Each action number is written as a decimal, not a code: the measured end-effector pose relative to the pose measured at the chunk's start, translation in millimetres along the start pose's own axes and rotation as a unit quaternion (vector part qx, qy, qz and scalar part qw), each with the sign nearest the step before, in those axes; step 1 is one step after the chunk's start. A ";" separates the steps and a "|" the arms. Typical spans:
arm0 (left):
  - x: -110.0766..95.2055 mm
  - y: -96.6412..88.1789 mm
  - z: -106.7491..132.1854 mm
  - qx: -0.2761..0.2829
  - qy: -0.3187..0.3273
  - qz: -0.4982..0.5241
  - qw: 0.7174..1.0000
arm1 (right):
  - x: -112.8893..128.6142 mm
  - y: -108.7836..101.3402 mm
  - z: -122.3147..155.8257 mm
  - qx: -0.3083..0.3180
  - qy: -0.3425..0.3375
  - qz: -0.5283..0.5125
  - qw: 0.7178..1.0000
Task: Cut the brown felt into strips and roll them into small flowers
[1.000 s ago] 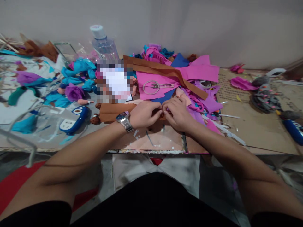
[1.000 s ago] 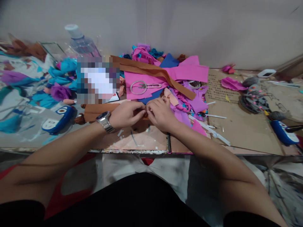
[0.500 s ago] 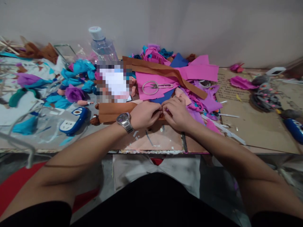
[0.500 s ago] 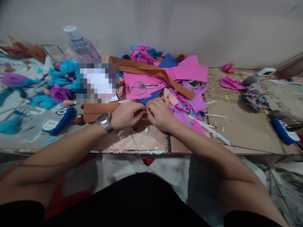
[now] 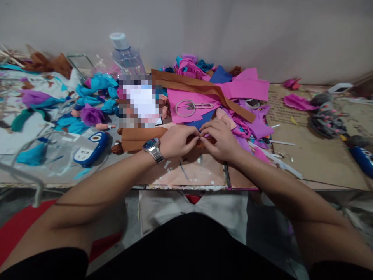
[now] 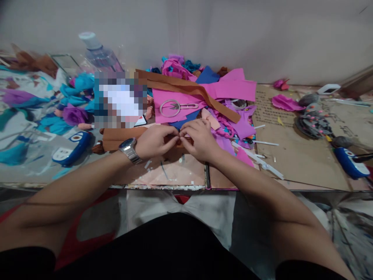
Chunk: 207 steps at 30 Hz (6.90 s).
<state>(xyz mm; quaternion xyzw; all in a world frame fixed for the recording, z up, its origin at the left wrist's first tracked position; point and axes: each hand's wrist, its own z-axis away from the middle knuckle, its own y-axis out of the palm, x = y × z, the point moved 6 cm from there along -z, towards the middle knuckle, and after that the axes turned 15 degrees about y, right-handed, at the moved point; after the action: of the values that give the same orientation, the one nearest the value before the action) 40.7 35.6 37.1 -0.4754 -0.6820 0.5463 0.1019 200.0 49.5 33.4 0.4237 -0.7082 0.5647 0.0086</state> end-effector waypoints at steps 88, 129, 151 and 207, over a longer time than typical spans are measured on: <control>-4.5 0.0 -2.7 0.070 0.048 -0.111 0.990 | -0.5 2.1 -0.5 0.024 -0.023 0.006 0.999; -2.7 -3.9 -2.2 0.057 0.027 -0.036 0.997 | -1.1 -2.0 -0.4 0.010 -0.026 -0.004 1.000; 1.3 -7.2 -0.4 0.071 0.021 -0.116 0.990 | -3.1 0.2 -1.3 0.055 0.007 0.008 0.998; 7.1 -8.7 -0.9 0.103 0.006 -0.042 0.994 | -20.7 2.0 -3.8 0.198 0.002 0.089 0.976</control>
<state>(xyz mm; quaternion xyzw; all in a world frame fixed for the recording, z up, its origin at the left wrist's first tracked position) 32.8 42.0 42.1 -0.4369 -0.6409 0.6059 0.1767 210.4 64.8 23.0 0.3511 -0.6170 0.6932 -0.1247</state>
